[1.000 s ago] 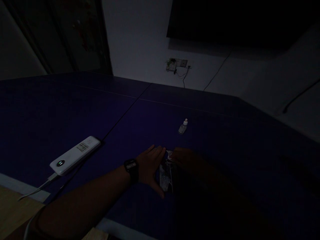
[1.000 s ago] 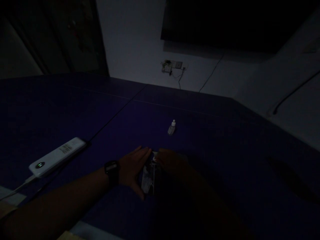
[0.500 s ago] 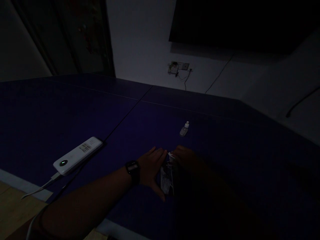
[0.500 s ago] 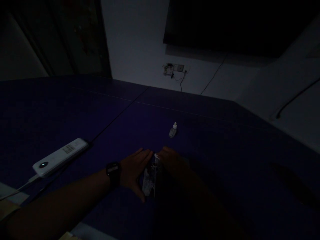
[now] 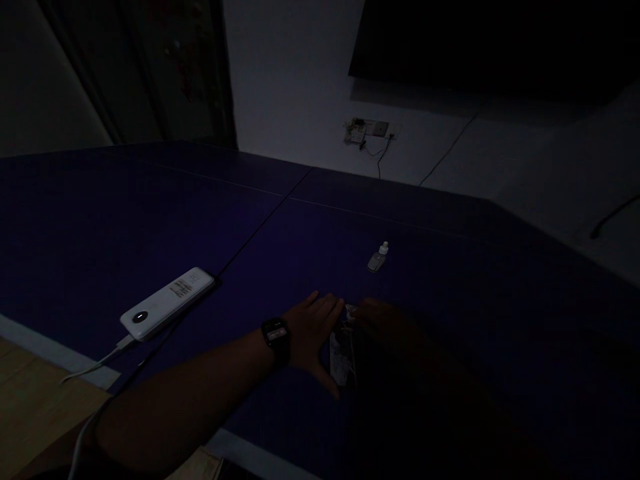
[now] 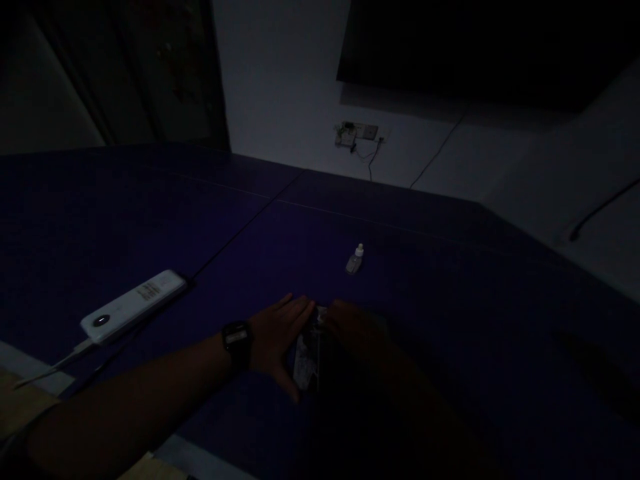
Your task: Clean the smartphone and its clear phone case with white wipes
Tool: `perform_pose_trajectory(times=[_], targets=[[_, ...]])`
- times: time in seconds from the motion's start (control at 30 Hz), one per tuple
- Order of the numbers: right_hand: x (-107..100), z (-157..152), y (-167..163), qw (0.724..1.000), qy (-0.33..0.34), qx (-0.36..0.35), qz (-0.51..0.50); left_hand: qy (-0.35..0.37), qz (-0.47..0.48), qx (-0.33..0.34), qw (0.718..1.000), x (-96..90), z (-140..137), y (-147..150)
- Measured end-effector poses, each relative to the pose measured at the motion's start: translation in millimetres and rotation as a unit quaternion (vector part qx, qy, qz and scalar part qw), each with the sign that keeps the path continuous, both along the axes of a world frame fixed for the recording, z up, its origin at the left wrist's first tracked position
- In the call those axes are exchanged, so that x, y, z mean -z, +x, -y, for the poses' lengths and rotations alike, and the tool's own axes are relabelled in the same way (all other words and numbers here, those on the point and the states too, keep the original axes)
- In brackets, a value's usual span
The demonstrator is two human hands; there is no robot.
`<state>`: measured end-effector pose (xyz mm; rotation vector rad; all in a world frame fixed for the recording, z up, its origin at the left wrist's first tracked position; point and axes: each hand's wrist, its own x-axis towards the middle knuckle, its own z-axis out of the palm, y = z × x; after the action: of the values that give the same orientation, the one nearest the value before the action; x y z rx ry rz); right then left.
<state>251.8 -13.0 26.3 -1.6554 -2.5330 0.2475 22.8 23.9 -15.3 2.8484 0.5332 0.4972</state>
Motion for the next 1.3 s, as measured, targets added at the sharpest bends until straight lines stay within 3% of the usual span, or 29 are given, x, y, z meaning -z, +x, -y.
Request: perform_pose_trajectory(times=[0.17,0.27,0.43,0.6,0.8,1.07,1.3], targets=[[10.4,32.5,5.3,0.995,-0.01,-0.084,-0.048,-0.005,0.01,-0.028,1.0,5.6,1.0,-0.3],[13.1,44.9,9.0,0.994,-0.026,-0.092,-0.056,-0.01,0.005,-0.044,0.999,7.3,0.8,-0.7],[3.4,23.7,4.8,0.998,-0.021,-0.045,-0.03,-0.03,0.0,-0.03,0.999,2.8,-1.2,-0.6],[-5.0,8.2,-9.2,0.998,-0.006,0.056,0.01,-0.042,-0.002,-0.029,0.999,-2.5,-1.8,-1.0],[10.6,40.3,-5.9,0.998,-0.007,-0.043,-0.043,-0.051,-0.007,-0.025,0.998,-0.3,-1.8,-2.6],[1.0,3.6,-7.7,1.0,0.019,0.006,0.023,-0.061,-0.014,-0.025,0.998,-4.5,-2.2,-2.5],[14.8,35.3,-5.4,0.998,0.019,-0.05,-0.016,-0.053,-0.009,-0.023,0.998,-4.4,-2.2,-2.3]])
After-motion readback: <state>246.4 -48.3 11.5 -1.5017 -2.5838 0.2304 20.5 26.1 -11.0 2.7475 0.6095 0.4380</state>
